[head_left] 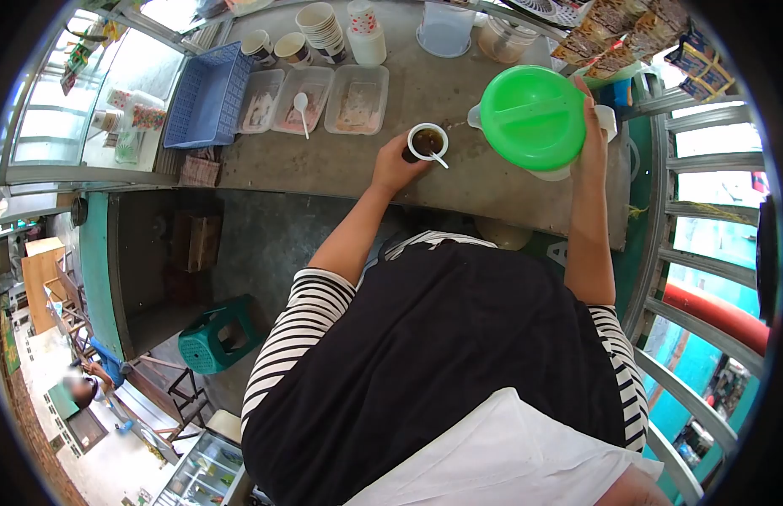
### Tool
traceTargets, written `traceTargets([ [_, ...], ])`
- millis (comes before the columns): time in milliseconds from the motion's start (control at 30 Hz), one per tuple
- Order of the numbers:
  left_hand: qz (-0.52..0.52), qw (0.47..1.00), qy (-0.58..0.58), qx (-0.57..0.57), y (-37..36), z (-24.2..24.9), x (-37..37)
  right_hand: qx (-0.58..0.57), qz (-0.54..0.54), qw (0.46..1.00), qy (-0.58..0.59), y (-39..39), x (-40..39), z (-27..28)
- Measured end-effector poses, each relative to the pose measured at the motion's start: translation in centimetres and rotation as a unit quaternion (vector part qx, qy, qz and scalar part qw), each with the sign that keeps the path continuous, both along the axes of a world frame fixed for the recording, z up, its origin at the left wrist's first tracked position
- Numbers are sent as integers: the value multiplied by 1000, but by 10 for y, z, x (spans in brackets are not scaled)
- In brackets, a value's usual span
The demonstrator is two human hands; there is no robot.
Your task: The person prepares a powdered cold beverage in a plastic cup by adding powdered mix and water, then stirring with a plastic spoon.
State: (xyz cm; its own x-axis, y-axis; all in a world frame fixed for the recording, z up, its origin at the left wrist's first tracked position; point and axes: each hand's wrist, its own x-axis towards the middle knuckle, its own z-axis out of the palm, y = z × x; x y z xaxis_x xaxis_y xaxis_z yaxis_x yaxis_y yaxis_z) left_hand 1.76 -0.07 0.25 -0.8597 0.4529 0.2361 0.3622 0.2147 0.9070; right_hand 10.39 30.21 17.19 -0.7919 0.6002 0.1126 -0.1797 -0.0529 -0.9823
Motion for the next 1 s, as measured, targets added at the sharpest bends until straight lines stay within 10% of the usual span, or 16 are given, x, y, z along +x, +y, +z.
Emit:
traceTargets([
  [333,12,1000,2,24,45,0,-16,-211,19,971,110,156,60,-60],
  [1000,-8,990,-112,84,177,-17,-99,-253,-30,953,164,141,63,-66],
])
